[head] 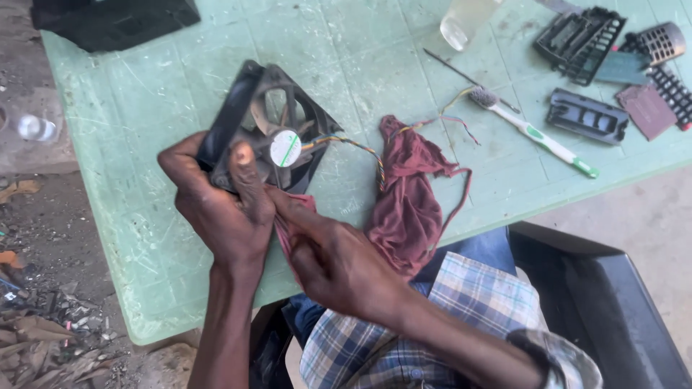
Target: Cleaning a computer fan and its wires using a toothbrush and a cloth.
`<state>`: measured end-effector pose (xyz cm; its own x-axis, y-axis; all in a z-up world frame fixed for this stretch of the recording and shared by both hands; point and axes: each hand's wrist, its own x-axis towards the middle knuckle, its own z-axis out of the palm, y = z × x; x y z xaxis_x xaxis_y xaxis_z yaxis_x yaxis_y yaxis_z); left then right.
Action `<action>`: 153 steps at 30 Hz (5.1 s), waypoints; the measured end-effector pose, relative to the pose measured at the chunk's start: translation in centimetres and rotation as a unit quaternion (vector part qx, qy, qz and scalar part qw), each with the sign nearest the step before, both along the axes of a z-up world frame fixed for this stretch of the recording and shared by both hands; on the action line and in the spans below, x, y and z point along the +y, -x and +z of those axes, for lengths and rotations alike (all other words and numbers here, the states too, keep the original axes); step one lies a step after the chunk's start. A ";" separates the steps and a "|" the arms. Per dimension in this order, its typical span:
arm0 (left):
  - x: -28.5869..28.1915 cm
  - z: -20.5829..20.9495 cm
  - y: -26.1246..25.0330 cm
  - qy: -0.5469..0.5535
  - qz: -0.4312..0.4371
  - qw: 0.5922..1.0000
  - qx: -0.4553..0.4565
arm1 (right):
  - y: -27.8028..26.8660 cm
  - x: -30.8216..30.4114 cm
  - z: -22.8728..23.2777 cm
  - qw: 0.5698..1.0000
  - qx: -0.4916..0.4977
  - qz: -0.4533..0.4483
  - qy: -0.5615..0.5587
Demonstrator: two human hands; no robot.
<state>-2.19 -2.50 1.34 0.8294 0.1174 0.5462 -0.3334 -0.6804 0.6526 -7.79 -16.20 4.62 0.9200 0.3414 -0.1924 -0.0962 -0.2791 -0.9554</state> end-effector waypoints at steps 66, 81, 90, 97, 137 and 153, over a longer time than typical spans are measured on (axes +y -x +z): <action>0.5 -0.2 0.7 0.039 0.025 0.999 0.005 | -2.4 3.1 -5.6 0.900 -0.377 -0.155 0.152; 2.1 -1.3 1.0 0.134 -0.017 0.989 0.055 | -2.6 3.4 -5.5 0.938 -0.291 -0.165 -0.089; 2.2 -2.2 1.3 0.106 -0.032 0.992 0.053 | -2.5 2.6 -7.5 0.885 -0.428 -0.131 0.129; 3.5 0.2 2.0 0.140 -0.085 0.981 0.100 | -3.4 2.2 -6.3 0.860 -0.480 -0.159 0.070; 1.4 -1.7 -0.1 0.140 -0.013 0.990 -0.032 | 0.5 0.8 -4.1 0.931 -0.215 0.052 0.291; 4.2 -3.9 -1.3 0.089 -0.007 0.996 -0.029 | -4.2 -1.3 -7.3 0.838 -0.502 -0.019 0.212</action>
